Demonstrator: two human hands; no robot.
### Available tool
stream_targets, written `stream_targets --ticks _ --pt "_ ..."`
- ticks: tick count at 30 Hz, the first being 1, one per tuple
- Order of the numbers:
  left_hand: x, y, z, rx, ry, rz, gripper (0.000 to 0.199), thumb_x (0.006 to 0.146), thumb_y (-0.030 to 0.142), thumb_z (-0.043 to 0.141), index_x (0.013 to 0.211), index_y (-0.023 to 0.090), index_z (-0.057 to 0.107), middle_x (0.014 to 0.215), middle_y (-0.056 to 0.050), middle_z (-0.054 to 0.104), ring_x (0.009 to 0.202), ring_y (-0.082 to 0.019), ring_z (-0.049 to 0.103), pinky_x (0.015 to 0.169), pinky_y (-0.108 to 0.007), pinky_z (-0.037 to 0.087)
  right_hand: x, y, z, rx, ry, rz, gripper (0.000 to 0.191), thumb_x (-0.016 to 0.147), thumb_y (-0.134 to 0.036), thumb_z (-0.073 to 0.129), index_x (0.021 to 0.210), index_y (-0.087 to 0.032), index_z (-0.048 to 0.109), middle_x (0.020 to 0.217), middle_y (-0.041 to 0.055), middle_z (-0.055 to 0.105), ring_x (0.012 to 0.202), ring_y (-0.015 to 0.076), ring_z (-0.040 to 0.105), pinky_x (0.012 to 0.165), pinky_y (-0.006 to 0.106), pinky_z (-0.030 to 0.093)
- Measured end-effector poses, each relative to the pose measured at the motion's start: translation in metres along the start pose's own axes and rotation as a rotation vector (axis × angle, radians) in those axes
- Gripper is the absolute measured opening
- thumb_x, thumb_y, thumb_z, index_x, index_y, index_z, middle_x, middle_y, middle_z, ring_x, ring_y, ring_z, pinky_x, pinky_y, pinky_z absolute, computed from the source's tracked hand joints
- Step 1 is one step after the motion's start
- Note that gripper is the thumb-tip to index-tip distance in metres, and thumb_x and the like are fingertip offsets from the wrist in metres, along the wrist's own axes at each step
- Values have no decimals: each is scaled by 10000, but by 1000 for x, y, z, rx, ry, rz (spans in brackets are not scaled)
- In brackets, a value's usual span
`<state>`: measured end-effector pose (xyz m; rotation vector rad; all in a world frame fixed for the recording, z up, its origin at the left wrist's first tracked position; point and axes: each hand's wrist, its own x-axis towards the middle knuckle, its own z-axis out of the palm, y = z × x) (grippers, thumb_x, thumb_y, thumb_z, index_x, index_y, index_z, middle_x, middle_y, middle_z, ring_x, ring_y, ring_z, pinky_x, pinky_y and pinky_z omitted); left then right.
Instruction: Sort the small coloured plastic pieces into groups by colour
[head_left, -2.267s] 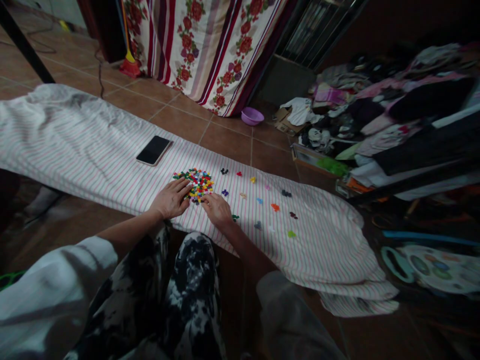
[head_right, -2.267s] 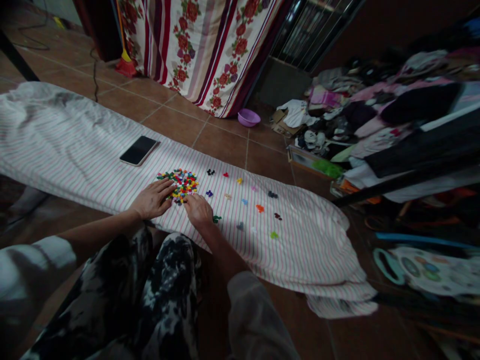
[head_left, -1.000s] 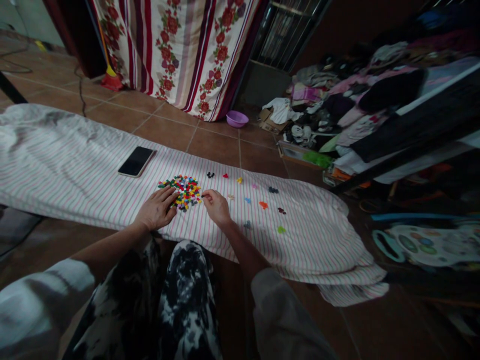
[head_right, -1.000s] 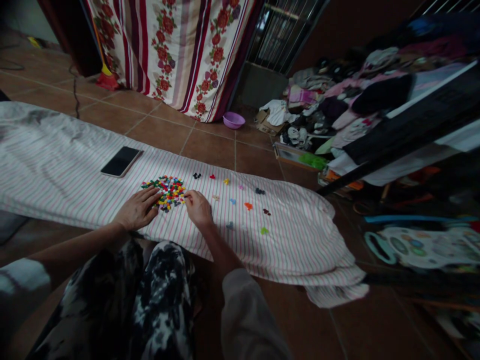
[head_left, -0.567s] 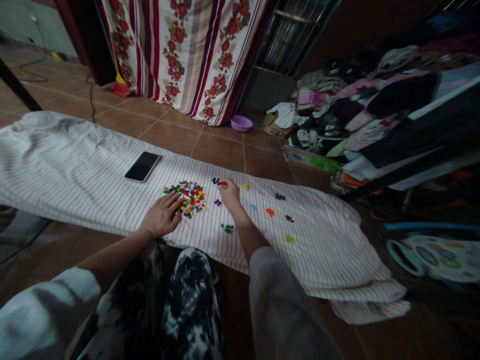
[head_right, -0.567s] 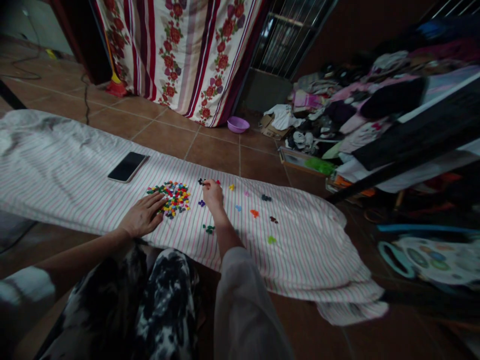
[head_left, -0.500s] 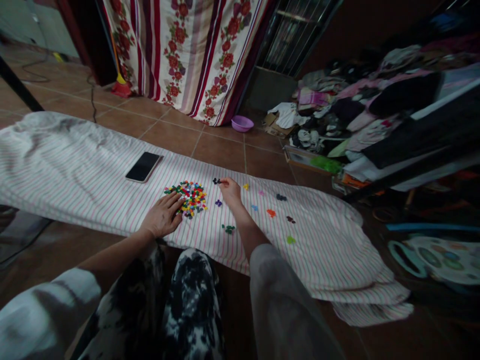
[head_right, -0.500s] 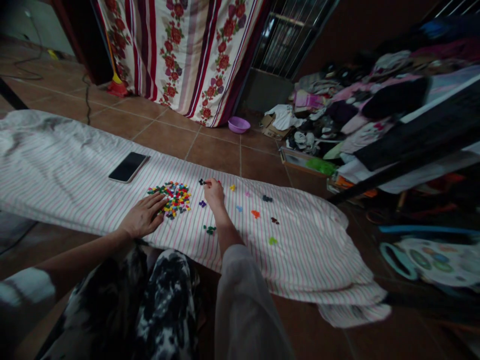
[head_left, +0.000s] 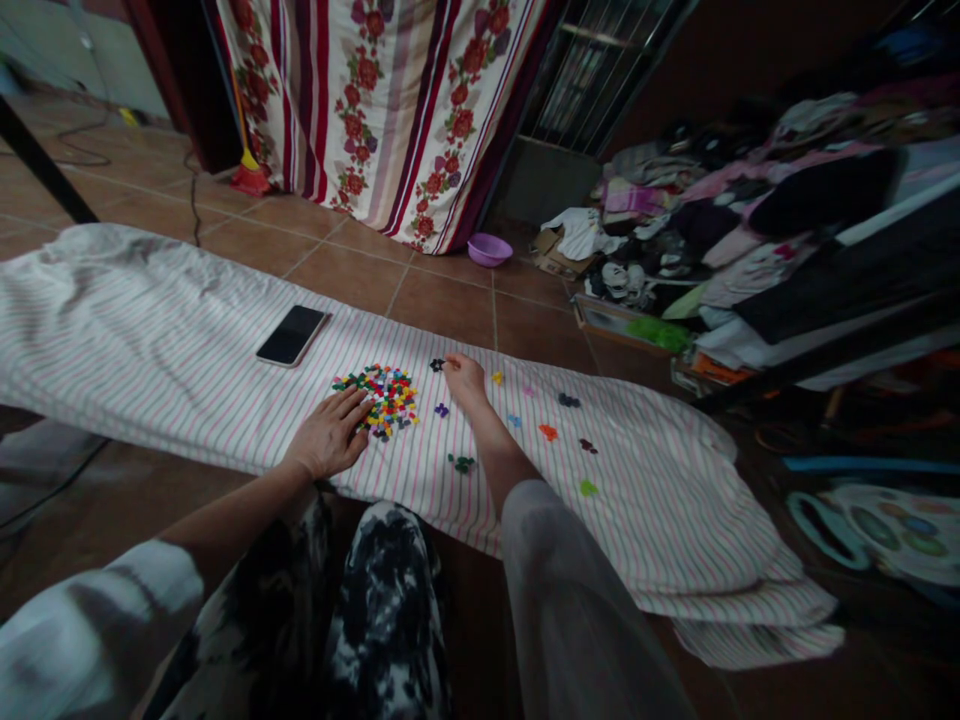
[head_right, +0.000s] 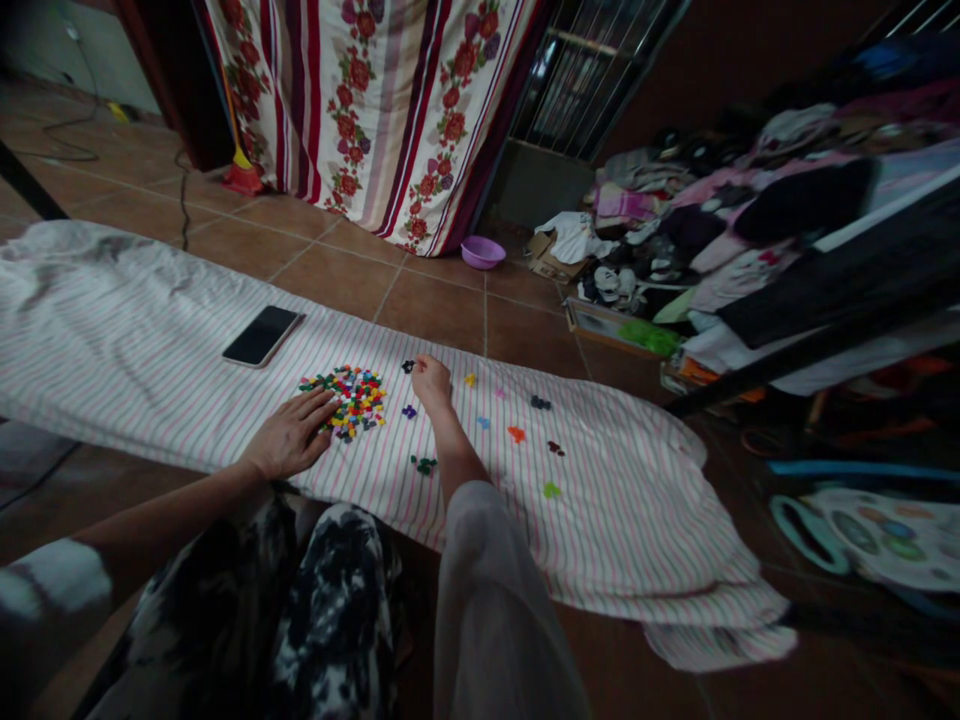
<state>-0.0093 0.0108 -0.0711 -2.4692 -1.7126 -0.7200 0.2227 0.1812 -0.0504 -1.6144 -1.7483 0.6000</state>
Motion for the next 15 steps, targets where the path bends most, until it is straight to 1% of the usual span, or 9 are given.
stream_targets --ticks 4,9,12,15 --pt "0 0 -1 18 -9 -4 487 905 347 407 1320 137 548 1400 -157 536 1370 -304 416 1113 -506 385 0 -1 -1 3 -8 2 269 795 -169 520 959 -189 732 1001 72 742 970 193 683 929 324 498" --pt "0 0 -1 -2 -28 -12 508 894 349 427 1338 125 535 1412 -162 523 1381 -310 397 1125 -511 369 -6 -5 -4 17 -7 -40 280 800 -168 506 954 -180 739 986 67 745 956 184 681 920 301 496" --pt "0 -1 0 -18 -23 -24 499 892 342 432 1337 140 537 1417 -151 521 1382 -302 397 1135 -514 356 -12 -7 -2 25 -34 -71 282 800 -165 512 963 -160 742 974 76 745 939 180 681 899 277 496" --pt "-1 -1 1 -8 -22 -18 498 899 344 428 1331 124 541 1417 -156 519 1384 -303 392 1140 -504 353 -20 -10 1 31 -70 -113 283 797 -153 516 962 -170 744 980 66 743 932 175 677 884 272 494"
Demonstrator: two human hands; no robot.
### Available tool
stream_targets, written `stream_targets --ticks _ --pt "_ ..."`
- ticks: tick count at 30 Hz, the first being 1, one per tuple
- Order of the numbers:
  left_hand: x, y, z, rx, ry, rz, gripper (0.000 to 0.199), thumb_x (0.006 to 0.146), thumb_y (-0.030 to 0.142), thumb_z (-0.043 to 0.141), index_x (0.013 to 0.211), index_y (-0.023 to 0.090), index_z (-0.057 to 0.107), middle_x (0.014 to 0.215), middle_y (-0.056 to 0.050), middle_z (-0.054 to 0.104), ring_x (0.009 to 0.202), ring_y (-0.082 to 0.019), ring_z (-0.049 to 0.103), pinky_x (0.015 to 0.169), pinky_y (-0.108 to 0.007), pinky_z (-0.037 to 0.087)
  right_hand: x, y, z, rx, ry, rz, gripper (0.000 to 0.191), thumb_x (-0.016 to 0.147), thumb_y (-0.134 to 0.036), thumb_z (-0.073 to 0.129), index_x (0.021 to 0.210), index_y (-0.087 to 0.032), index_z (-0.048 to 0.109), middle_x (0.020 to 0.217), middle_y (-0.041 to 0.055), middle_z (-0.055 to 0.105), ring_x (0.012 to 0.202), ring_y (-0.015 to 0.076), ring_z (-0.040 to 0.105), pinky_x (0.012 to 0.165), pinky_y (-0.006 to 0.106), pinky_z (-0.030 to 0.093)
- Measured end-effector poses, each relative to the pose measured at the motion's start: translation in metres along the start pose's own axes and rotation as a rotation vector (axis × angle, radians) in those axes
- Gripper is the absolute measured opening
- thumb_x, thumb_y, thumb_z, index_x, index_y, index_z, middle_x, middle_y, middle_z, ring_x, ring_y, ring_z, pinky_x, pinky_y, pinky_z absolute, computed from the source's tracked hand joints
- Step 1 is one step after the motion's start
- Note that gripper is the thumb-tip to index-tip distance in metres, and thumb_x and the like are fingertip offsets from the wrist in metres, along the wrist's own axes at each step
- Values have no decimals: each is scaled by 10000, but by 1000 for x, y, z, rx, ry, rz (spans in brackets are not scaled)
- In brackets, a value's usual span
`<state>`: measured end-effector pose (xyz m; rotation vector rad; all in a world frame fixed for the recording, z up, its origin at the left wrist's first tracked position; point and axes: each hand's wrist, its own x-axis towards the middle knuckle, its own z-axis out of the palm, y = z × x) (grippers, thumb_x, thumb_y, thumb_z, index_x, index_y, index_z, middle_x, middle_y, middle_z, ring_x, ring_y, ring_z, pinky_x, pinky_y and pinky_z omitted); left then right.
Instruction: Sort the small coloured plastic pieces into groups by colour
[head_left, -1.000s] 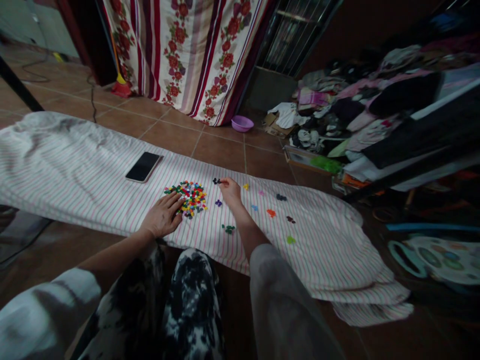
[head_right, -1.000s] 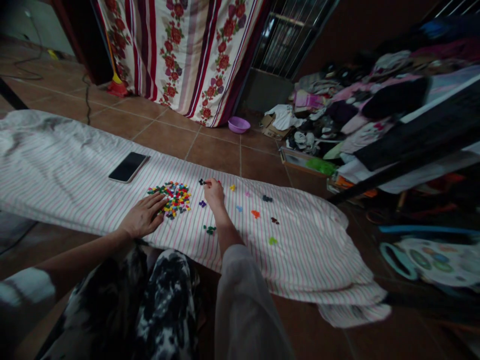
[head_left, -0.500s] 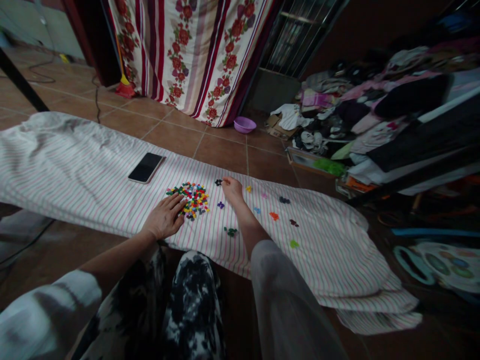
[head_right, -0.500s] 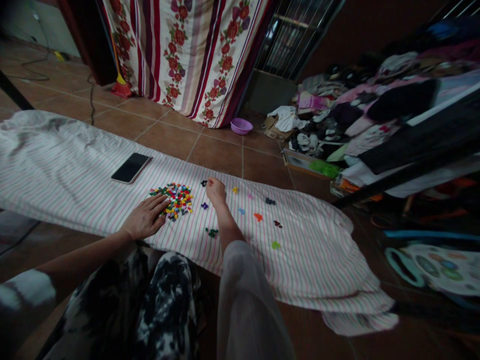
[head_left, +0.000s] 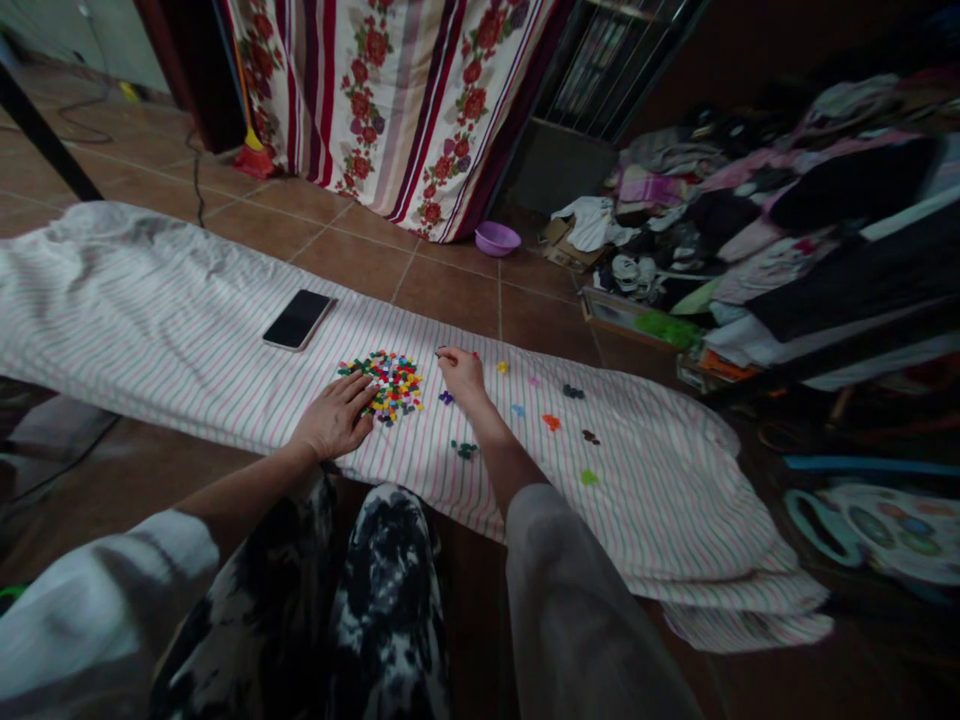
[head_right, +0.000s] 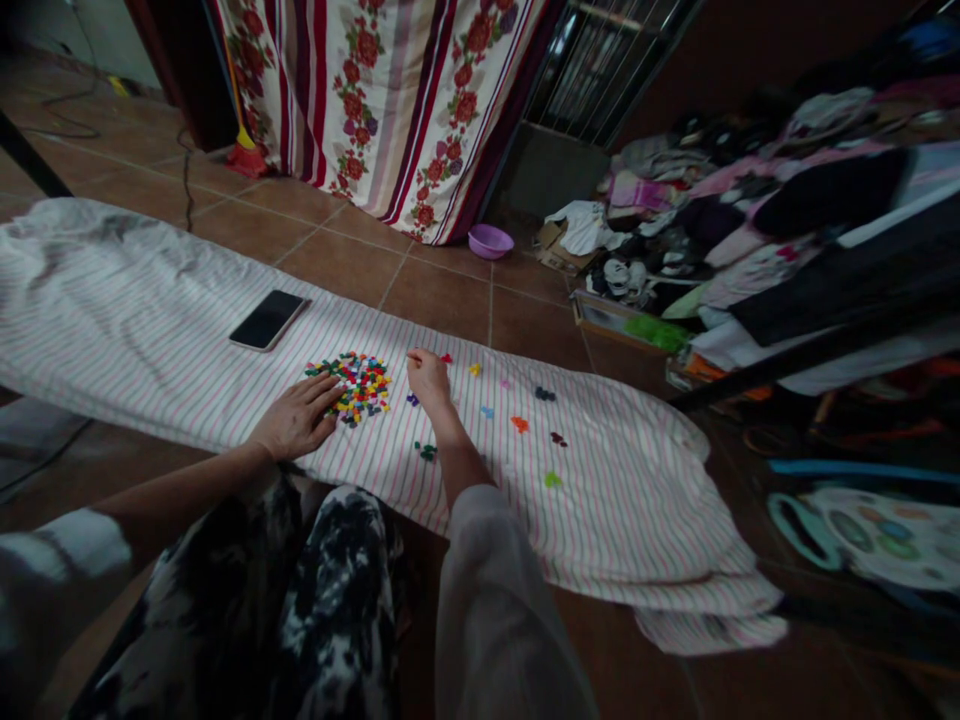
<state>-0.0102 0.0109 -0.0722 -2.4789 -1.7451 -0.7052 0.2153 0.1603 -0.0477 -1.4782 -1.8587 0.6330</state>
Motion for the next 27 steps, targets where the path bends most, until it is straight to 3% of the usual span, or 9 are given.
stream_targets --ticks 8,18,22,27 --pt "0 -1 1 1 5 1 489 896 318 438 1340 137 533 1412 -146 526 1385 -303 390 1133 -512 362 -35 -16 12 -16 -111 -168 231 807 -144 528 865 -229 735 899 17 708 879 166 642 859 292 485" --pt "1 0 0 -15 25 10 474 884 282 447 1325 138 540 1402 -138 536 1386 -289 392 1134 -505 362 -83 -33 15 -29 -239 -332 208 872 -150 522 910 -229 710 916 21 647 880 154 601 837 274 473" --pt "1 -1 1 -13 29 14 474 878 276 450 1326 147 537 1413 -138 525 1387 -287 391 1128 -509 368 -103 -34 24 -39 -246 -374 205 888 -163 521 932 -228 709 938 37 625 902 162 592 861 283 478" --pt "0 -1 1 -5 29 13 475 880 277 446 1328 148 533 1423 -138 514 1391 -283 386 1126 -500 371 -121 -35 37 -53 -161 -340 209 903 -193 520 992 -227 705 983 55 597 941 175 585 874 289 492"
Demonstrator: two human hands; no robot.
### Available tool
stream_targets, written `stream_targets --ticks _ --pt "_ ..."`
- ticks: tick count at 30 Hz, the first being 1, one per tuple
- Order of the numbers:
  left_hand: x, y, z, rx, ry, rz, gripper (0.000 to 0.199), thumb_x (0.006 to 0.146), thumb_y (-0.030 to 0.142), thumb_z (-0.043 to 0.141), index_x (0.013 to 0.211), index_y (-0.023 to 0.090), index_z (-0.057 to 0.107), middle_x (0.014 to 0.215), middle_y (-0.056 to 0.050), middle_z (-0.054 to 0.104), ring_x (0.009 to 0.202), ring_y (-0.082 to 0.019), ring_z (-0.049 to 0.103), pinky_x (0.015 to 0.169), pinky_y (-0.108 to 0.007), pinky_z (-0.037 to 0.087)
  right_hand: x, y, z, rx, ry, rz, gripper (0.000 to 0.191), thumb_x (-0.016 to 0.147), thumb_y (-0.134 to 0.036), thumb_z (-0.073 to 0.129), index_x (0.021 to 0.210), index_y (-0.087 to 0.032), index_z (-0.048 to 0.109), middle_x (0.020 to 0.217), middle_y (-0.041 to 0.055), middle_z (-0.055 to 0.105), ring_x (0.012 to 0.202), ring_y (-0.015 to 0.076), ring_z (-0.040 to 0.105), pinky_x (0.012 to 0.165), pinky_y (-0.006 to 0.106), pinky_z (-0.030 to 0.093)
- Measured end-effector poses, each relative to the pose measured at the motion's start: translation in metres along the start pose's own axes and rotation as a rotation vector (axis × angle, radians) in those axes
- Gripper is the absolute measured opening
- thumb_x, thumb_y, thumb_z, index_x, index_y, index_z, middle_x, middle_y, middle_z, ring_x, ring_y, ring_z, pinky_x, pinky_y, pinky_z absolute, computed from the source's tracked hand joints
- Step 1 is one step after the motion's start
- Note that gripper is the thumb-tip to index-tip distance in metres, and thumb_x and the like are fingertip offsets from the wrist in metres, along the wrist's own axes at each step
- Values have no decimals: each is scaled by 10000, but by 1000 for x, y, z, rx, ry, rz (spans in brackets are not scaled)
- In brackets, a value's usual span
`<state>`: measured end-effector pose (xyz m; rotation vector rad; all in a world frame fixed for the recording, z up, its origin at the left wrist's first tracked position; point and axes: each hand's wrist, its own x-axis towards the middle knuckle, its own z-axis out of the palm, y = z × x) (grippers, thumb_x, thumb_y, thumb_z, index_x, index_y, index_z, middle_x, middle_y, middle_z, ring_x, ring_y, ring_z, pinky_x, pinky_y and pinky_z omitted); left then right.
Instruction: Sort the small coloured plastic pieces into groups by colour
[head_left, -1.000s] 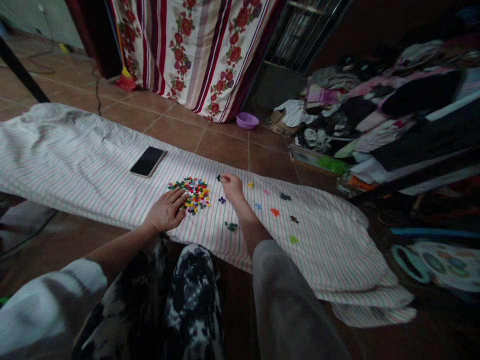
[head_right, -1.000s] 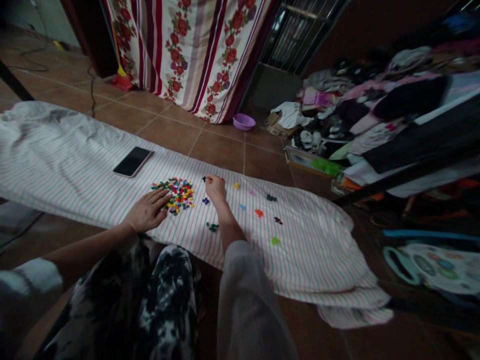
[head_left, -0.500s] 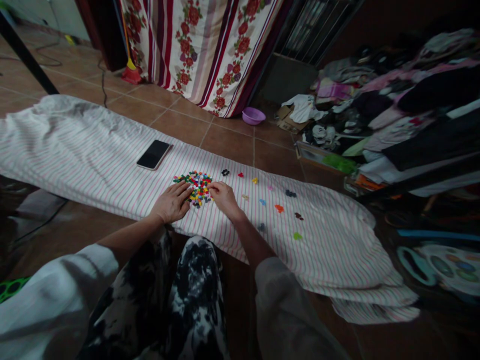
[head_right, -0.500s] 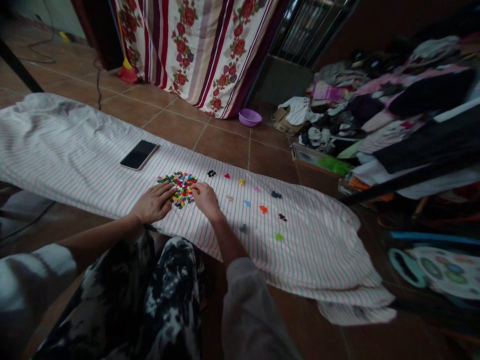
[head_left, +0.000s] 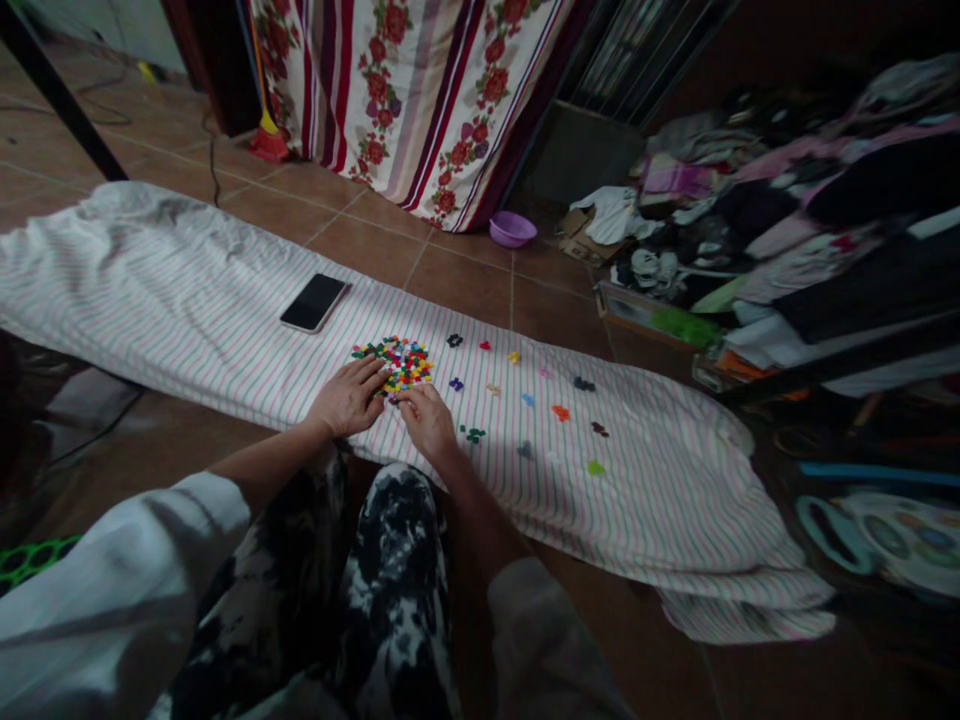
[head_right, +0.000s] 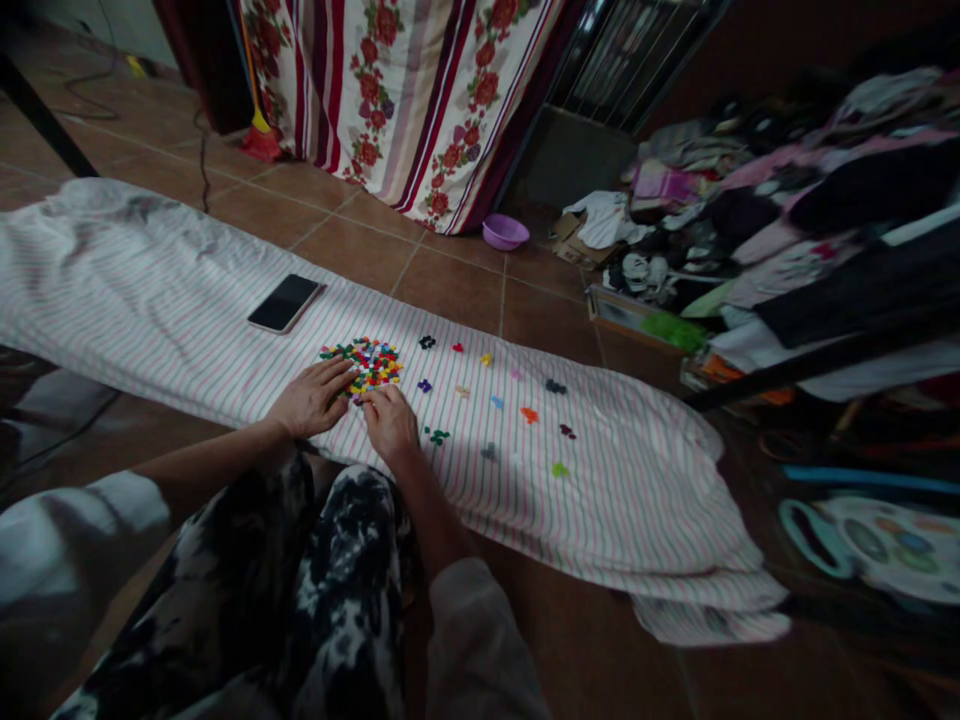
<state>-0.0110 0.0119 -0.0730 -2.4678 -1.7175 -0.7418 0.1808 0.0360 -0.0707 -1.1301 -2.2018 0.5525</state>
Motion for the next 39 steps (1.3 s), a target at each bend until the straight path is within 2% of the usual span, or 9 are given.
stream_targets --ticks 9,16,21,29,35,39 --pt "0 -1 1 -10 3 -11 472 877 281 440 1322 158 537 1411 -132 528 1387 -288 392 1121 -514 372 -8 -5 6 -106 51 17 276 937 -226 492 1110 -271 703 1007 53 587 940 168 584 855 271 494" --pt "0 -1 2 -12 -1 -12 477 878 284 439 1321 139 542 1410 -149 526 1389 -289 385 1130 -506 361 -11 -14 4 -123 38 -14 232 930 -219 502 1064 -236 690 1009 70 598 990 194 578 916 313 482" --pt "0 0 1 -38 -1 -19 492 870 275 444 1344 172 525 1412 -130 527 1392 -292 379 1126 -534 360 -10 -18 2 -104 2 -10 200 919 -193 499 1016 -232 669 1032 78 601 1021 210 569 942 341 469" --pt "0 0 0 -12 -11 -17 480 877 287 438 1324 143 539 1416 -145 520 1389 -296 386 1127 -511 362 -9 -17 1 -112 -44 -119 194 922 -145 470 956 -221 646 990 63 628 1011 205 547 966 349 441" --pt "-1 0 2 -15 15 -10 479 886 306 440 1331 155 531 1404 -144 531 1384 -295 395 1119 -520 371 -9 -15 2 -103 -6 -87 283 940 -137 437 1114 -225 643 1072 76 619 1069 193 545 984 327 449" --pt "-1 0 2 -15 23 -4 471 891 310 434 1324 156 535 1401 -146 532 1394 -299 378 1117 -523 373 -11 -14 3 -105 -13 -85 293 951 -145 434 1105 -243 664 1065 71 616 1058 184 559 972 314 463"
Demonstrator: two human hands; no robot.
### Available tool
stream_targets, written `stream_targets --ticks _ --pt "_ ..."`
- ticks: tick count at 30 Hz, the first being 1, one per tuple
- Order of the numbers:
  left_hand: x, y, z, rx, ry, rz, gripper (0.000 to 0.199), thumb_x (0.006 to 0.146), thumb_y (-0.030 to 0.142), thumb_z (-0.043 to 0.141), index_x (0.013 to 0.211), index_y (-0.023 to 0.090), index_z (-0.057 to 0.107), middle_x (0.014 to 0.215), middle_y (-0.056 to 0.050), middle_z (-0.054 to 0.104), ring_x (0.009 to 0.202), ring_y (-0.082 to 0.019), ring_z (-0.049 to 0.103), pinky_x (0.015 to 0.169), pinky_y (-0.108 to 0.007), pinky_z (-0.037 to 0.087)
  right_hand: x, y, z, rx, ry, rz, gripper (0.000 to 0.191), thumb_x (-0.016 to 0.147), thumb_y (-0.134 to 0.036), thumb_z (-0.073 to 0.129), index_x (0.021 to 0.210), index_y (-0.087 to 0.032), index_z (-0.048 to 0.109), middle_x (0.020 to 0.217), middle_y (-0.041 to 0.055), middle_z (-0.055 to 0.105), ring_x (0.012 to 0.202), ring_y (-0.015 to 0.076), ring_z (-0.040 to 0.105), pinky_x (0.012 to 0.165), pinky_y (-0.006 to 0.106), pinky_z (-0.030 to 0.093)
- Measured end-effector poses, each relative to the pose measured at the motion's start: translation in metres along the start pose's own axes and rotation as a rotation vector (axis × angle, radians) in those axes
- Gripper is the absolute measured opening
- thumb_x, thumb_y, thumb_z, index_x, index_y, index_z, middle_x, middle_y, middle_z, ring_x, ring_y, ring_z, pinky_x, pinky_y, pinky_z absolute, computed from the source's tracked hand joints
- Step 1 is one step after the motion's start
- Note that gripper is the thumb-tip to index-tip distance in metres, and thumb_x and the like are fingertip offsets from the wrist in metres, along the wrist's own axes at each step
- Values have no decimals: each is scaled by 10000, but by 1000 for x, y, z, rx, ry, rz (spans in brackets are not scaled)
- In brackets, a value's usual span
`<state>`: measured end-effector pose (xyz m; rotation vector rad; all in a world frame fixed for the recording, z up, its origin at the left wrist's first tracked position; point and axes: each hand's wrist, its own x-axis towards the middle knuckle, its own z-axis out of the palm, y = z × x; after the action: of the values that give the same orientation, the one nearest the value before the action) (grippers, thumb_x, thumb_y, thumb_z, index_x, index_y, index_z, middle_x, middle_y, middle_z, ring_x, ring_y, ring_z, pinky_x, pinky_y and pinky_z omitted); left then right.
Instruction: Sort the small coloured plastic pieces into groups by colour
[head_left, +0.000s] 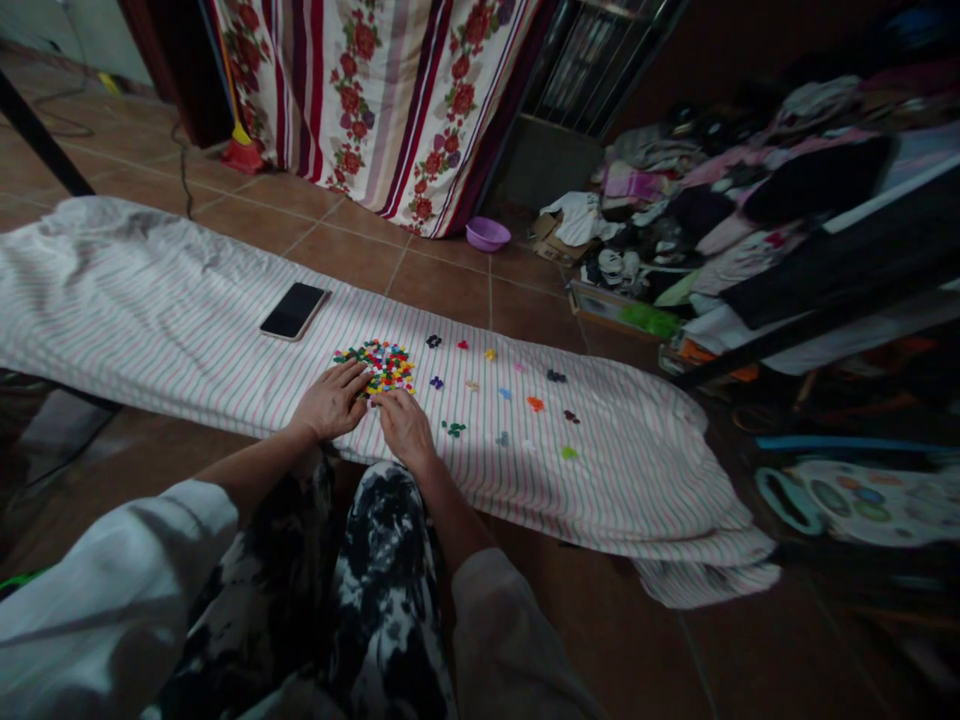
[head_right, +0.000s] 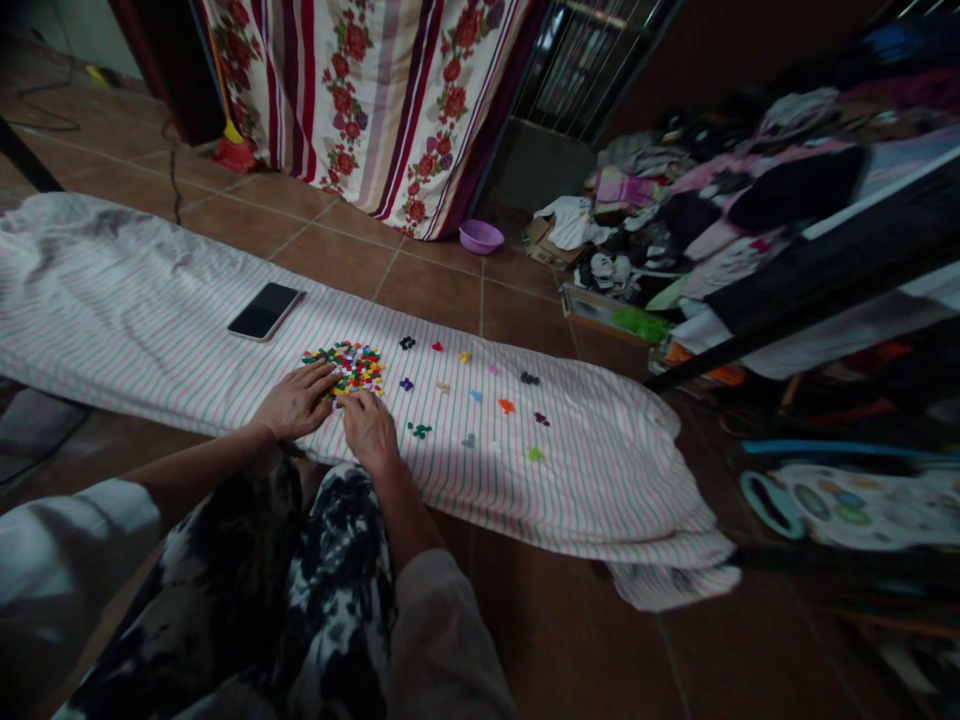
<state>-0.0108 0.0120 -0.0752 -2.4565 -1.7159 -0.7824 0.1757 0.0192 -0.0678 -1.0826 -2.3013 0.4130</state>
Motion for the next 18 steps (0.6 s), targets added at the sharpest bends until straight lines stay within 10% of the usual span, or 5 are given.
stream_targets --ticks 18 --pt "0 0 1 7 12 12 482 879 296 441 1328 153 540 1402 -151 533 1379 -307 399 1111 -523 387 2 -2 -6 37 57 97 232 984 -291 456 1084 -242 660 1013 59 664 986 179 603 904 296 489"
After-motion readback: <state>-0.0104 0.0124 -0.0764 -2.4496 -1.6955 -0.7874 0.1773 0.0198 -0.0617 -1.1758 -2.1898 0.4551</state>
